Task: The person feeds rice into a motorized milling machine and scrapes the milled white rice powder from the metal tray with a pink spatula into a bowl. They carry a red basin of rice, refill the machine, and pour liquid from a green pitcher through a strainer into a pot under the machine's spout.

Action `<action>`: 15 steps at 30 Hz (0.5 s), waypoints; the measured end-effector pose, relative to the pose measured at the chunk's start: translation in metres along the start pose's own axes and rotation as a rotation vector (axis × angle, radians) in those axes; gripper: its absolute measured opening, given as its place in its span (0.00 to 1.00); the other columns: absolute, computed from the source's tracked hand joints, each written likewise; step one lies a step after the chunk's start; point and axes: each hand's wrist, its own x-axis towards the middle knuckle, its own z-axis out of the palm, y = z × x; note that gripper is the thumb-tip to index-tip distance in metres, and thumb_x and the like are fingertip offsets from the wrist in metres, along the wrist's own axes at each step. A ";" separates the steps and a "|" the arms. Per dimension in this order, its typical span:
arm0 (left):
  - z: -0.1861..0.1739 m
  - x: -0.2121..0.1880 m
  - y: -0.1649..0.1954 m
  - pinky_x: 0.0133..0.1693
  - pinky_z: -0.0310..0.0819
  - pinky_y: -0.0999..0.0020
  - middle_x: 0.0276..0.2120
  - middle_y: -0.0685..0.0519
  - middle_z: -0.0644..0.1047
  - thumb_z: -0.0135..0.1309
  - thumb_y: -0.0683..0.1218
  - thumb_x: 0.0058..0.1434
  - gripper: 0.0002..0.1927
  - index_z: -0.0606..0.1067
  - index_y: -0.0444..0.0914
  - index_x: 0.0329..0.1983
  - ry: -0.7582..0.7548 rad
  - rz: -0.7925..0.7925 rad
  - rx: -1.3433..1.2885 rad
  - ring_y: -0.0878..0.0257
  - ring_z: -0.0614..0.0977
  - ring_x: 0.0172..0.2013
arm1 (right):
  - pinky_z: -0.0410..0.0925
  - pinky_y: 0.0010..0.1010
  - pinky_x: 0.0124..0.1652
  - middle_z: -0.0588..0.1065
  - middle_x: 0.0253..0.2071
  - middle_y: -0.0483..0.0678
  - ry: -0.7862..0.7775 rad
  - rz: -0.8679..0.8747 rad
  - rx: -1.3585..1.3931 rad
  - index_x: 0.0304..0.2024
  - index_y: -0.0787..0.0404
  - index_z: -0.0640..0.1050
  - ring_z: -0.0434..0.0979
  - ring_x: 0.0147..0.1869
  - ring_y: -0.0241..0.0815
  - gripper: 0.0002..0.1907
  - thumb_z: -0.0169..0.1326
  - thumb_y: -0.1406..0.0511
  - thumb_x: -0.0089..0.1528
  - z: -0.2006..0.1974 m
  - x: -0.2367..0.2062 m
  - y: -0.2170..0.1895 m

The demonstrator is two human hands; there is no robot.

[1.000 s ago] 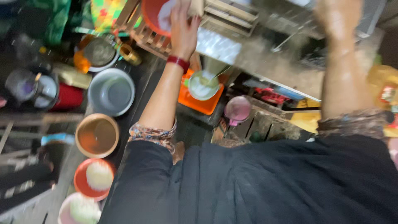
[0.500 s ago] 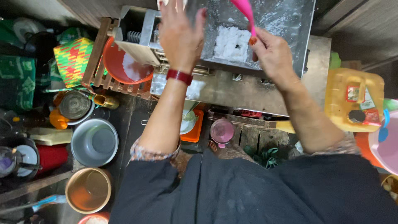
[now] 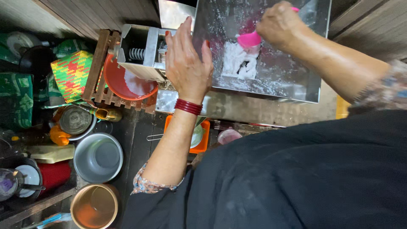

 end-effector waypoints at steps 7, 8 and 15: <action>0.004 -0.002 -0.003 0.64 0.68 0.53 0.65 0.54 0.72 0.61 0.51 0.64 0.33 0.64 0.45 0.71 -0.030 0.001 0.000 0.44 0.71 0.68 | 0.76 0.36 0.42 0.82 0.30 0.44 -0.072 -0.236 0.041 0.36 0.47 0.83 0.84 0.42 0.43 0.06 0.55 0.63 0.62 -0.001 0.019 -0.003; 0.004 -0.002 -0.003 0.64 0.68 0.53 0.65 0.54 0.72 0.61 0.51 0.64 0.34 0.64 0.44 0.71 -0.032 0.007 0.001 0.43 0.70 0.68 | 0.75 0.36 0.41 0.82 0.29 0.44 -0.086 -0.209 0.068 0.38 0.47 0.82 0.84 0.40 0.43 0.06 0.55 0.62 0.62 -0.001 0.019 0.003; 0.000 -0.003 -0.002 0.62 0.68 0.51 0.64 0.53 0.72 0.61 0.51 0.62 0.34 0.65 0.45 0.71 -0.055 0.000 0.036 0.43 0.70 0.67 | 0.75 0.37 0.39 0.82 0.32 0.44 0.116 -0.260 0.073 0.28 0.50 0.83 0.84 0.39 0.45 0.09 0.56 0.60 0.61 -0.017 0.049 -0.029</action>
